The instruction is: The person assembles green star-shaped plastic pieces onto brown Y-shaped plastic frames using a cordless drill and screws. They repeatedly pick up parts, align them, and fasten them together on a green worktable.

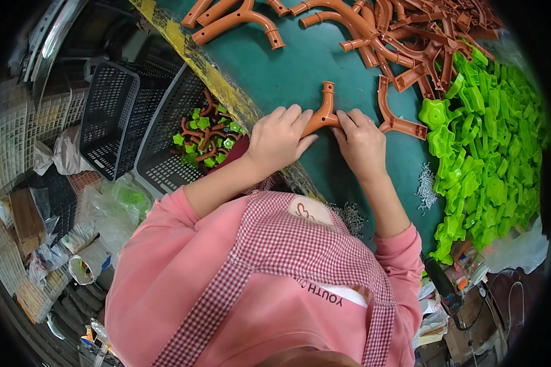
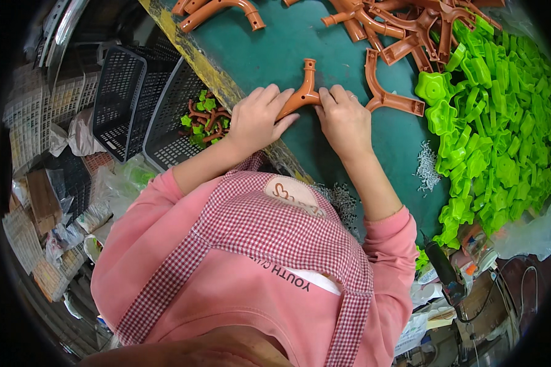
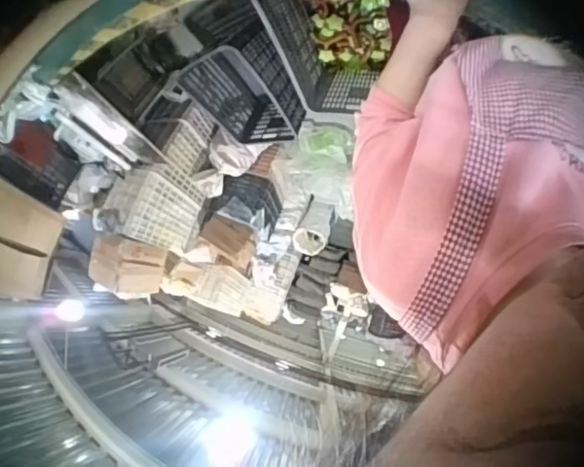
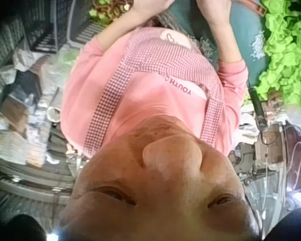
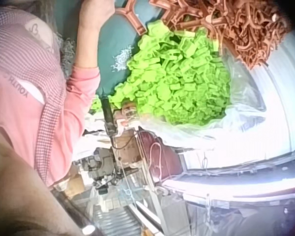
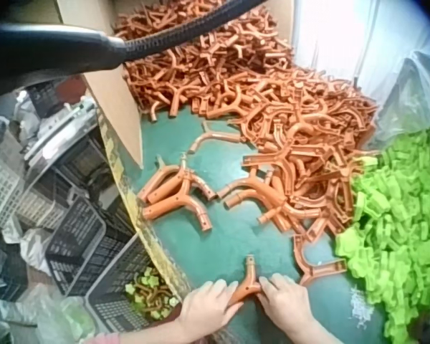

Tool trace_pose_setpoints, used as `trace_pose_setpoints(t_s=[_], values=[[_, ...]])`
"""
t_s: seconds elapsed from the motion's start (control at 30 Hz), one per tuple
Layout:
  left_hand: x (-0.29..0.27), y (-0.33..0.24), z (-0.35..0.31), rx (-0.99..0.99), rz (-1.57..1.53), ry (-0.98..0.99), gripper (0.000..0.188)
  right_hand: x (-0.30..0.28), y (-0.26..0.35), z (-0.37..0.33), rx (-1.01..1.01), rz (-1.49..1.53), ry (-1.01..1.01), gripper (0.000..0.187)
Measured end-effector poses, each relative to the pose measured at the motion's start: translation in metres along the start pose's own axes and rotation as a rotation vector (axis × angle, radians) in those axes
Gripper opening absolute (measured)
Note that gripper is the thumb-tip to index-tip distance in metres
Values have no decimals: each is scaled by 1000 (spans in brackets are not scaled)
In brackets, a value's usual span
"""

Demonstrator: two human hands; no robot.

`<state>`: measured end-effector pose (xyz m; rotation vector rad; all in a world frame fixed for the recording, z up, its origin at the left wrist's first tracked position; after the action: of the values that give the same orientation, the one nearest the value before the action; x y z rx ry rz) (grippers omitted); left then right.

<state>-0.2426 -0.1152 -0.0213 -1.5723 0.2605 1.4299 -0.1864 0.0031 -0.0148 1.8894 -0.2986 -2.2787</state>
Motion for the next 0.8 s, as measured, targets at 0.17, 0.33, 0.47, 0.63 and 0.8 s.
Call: trace_pose_setpoints(t_s=[0.17,0.33,0.47,0.63,0.8], values=[[8,26,5,-295,-526,305,38,-26,14,-11,-90,60,-198,36],[-26,-10,2,63,-477,171,36,-22,-2,-16,165,859,36,36],[-34,-19,-1,90,-552,168,36,-33,3,-20,165,957,-1,31],[-37,-14,-1,75,-632,201,34,-31,10,-25,123,841,-57,36],[-51,-5,1,-5,-625,102,35,-32,18,-11,-15,454,-120,35]])
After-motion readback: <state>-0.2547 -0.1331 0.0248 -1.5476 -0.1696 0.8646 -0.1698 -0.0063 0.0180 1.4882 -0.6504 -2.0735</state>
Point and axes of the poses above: each hand's wrist, its own z-axis towards the middle knuckle, its own x-axis out of the palm, y = z × x, the point moved 9 cm from there along z, towards the middle knuckle, and after that the axes turned 7 degrees about -x, right-handed, at the moved point
